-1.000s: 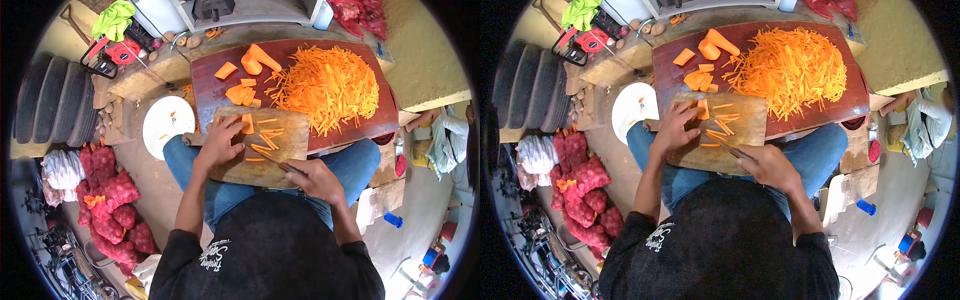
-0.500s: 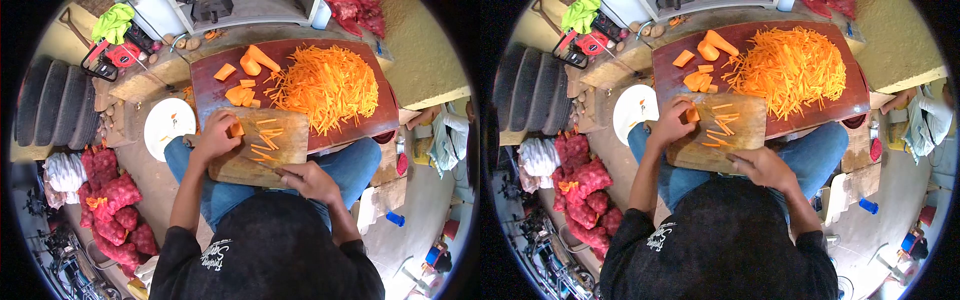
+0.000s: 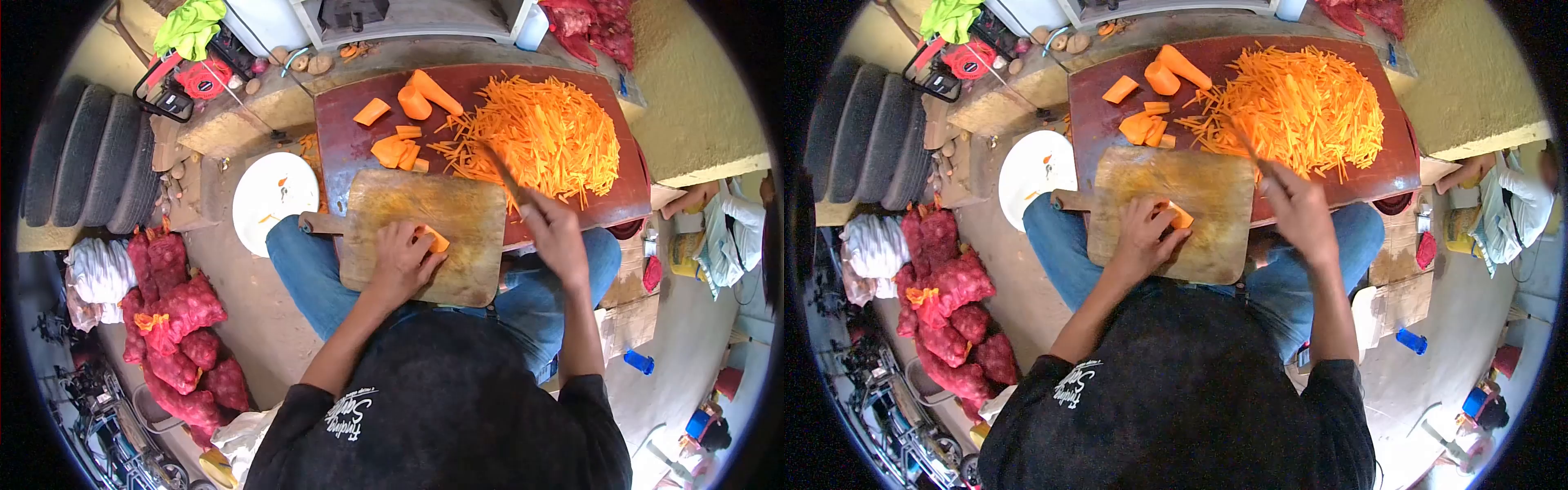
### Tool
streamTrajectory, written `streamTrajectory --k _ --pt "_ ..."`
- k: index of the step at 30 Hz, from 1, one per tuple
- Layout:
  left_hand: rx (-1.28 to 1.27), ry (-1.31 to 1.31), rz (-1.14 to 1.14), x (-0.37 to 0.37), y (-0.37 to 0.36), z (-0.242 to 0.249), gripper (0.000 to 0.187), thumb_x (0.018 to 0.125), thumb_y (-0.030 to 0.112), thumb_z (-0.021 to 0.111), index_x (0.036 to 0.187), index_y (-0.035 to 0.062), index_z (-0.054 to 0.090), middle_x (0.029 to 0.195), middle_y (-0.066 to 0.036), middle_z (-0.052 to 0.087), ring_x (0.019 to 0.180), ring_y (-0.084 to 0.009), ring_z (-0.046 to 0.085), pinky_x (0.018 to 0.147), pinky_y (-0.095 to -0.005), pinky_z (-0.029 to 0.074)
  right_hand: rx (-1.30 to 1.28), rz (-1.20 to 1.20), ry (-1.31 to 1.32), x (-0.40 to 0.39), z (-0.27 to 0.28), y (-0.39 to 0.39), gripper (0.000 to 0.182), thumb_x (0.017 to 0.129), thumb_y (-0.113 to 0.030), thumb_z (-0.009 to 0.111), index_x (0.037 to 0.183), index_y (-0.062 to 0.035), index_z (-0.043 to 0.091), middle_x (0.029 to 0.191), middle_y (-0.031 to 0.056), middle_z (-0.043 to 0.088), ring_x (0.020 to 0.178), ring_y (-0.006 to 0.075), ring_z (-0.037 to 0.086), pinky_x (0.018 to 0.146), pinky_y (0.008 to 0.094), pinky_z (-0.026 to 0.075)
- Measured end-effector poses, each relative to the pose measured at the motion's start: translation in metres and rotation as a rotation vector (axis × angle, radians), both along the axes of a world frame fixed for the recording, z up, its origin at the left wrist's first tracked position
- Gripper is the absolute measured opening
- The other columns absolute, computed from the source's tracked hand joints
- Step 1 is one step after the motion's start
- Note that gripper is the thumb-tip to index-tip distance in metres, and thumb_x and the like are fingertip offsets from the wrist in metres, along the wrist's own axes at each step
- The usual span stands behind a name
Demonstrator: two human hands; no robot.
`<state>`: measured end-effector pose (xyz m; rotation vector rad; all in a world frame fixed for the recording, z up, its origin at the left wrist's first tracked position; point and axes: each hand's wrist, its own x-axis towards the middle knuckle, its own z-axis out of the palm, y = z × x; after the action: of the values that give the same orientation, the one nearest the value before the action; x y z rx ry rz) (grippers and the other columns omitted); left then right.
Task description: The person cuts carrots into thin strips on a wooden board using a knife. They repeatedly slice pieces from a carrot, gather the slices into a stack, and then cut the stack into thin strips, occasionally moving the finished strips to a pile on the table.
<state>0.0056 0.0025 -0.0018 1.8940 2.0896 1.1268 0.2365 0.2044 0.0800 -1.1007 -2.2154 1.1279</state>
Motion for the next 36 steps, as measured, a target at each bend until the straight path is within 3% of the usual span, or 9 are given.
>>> streamTrajectory --k 1,3,6,9,13,19,25,31,36 --pt "-0.008 0.016 -0.020 0.002 0.004 0.001 0.036 0.085 0.025 0.094 0.111 0.0099 0.076 0.124 -0.012 0.067 0.112 -0.0367 0.062 0.095 -0.0503 0.046 -0.001 0.071 0.033 0.000 0.004 -0.016 0.038 0.109 -0.014 0.072 0.142 0.0045 0.072 0.123 0.0228 0.084 0.109 0.0250 0.082 0.091 0.0418 0.062" --pt "-0.016 0.068 -0.025 0.004 0.006 -0.001 0.035 0.086 0.026 0.094 0.113 0.0099 0.076 0.120 -0.012 0.065 0.109 -0.0370 0.061 0.094 -0.0506 0.045 -0.082 0.183 -0.009 0.003 0.004 -0.049 0.038 0.108 -0.014 0.072 0.141 0.0045 0.072 0.127 0.0271 0.080 0.112 0.0394 0.081 0.093 0.0472 0.062" --pt "-0.027 0.131 -0.018 0.006 0.004 -0.002 0.032 0.088 0.023 0.090 0.112 0.0072 0.077 0.116 -0.012 0.064 0.108 -0.0364 0.060 0.094 -0.0517 0.045 -0.096 0.337 -0.026 0.002 0.002 -0.083 0.039 0.108 -0.009 0.070 0.144 0.0060 0.068 0.120 0.0265 0.080 0.106 0.0392 0.081 0.091 0.0420 0.061" --pt "-0.007 0.184 -0.022 0.007 0.004 0.001 0.029 0.090 0.021 0.087 0.113 0.0059 0.078 0.113 -0.012 0.064 0.108 -0.0361 0.060 0.095 -0.0521 0.045 -0.113 0.333 -0.056 0.008 0.005 -0.098 0.039 0.107 -0.009 0.071 0.144 0.0041 0.067 0.119 0.0291 0.077 0.108 0.0491 0.076 0.091 0.0447 0.061" --pt "0.049 0.184 -0.006 0.011 0.005 -0.004 0.029 0.091 0.021 0.086 0.115 0.0059 0.079 0.110 -0.011 0.064 0.108 -0.0354 0.060 0.096 -0.0528 0.043 -0.080 0.356 -0.145 0.014 0.021 -0.100 0.044 0.107 -0.011 0.073 0.148 0.0011 0.064 0.116 0.0290 0.077 0.106 0.0494 0.076 0.085 0.0512 0.062" --pt "0.009 0.237 0.010 0.011 0.001 0.009 0.025 0.092 0.022 0.085 0.113 0.0087 0.081 0.108 -0.008 0.064 0.105 -0.0323 0.059 0.098 -0.0532 0.040 0.050 0.440 -0.178 -0.028 0.005 -0.086 0.046 0.106 -0.011 0.074 0.150 -0.0027 0.063 0.110 0.0281 0.078 0.099 0.0490 0.077 0.079 0.0522 0.062" --pt "0.015 0.190 0.012 0.010 0.002 -0.002 0.023 0.094 0.021 0.084 0.114 0.0092 0.081 0.106 -0.008 0.063 0.103 -0.0330 0.058 0.099 -0.0514 0.040 0.005 0.438 -0.190 -0.012 0.018 -0.087 0.050 0.108 -0.016 0.070 0.155 -0.0070 0.056 0.099 0.0289 0.077 0.092 0.0489 0.077 0.076 0.0578 0.061" --pt "-0.007 0.148 0.004 0.009 0.000 -0.001 0.027 0.095 0.020 0.084 0.118 0.0072 0.080 0.108 -0.010 0.064 0.104 -0.0337 0.060 0.102 -0.0536 0.042 0.078 0.474 -0.115 -0.029 -0.009 -0.085 0.053 0.107 -0.020 0.071 0.156 -0.0082 0.053 0.099 0.0292 0.076 0.092 0.0500 0.076 0.075 0.0599 0.060" --pt "0.057 0.110 -0.027 0.004 -0.002 -0.009 0.032 0.091 0.015 0.084 0.121 0.0073 0.079 0.113 -0.011 0.066 0.107 -0.0349 0.061 0.107 -0.0563 0.042 0.051 0.470 -0.201 -0.019 0.005 -0.088 0.054 0.108 -0.021 0.070 0.156 -0.0078 0.052 0.098 0.0290 0.076 0.091 0.0507 0.075 0.075 0.0609 0.059"
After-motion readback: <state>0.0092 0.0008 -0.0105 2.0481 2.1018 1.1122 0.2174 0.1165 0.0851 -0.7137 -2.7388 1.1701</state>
